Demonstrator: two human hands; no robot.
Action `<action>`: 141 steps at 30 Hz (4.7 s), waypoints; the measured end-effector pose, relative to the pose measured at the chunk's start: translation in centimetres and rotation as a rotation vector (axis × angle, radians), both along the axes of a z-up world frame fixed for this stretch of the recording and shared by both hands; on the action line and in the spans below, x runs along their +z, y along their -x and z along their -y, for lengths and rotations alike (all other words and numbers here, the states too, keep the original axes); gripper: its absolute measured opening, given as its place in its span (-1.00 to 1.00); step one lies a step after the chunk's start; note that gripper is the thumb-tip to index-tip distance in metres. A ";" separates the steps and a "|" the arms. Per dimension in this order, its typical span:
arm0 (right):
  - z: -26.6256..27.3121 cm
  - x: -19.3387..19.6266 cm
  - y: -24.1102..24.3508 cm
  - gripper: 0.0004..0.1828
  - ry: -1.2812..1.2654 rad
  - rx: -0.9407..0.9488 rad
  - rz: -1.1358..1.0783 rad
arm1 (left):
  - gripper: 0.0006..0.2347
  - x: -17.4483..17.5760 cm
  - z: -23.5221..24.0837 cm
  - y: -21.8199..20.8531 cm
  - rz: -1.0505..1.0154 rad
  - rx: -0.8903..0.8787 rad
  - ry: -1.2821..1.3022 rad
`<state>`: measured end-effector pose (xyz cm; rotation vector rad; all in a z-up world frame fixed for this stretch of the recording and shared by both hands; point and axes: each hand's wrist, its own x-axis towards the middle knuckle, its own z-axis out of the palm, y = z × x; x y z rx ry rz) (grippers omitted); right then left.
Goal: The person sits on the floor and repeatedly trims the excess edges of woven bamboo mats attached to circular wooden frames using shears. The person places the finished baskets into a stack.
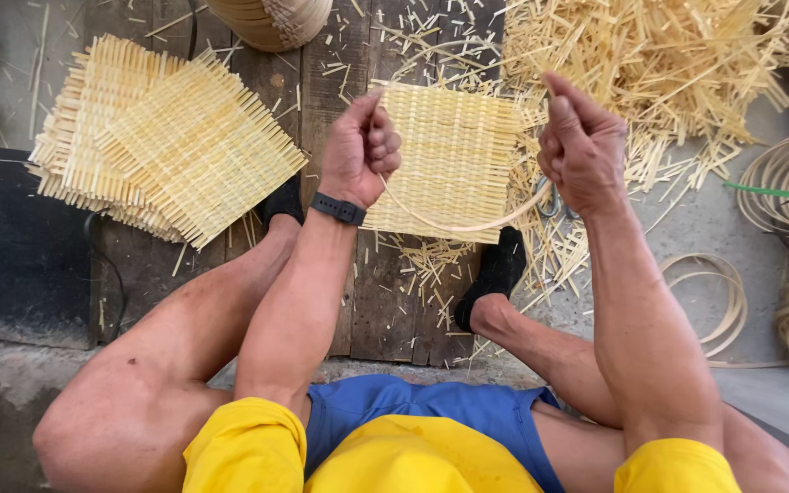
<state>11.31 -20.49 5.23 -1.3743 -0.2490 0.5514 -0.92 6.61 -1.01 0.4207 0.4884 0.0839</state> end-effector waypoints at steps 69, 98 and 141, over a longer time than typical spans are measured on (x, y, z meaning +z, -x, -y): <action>-0.4 -15.7 0.2 -0.28 0.977 -0.022 0.956 | -0.87 -18.4 -2.4 -4.4 -0.573 -0.608 -1.881; -7.8 -15.3 7.2 0.12 1.199 0.702 1.002 | -0.78 -15.7 1.1 -11.2 -0.059 -0.405 -1.873; 18.2 -8.8 -5.6 -0.55 1.525 0.587 0.449 | -0.52 -11.3 5.0 1.5 0.327 -0.677 -2.387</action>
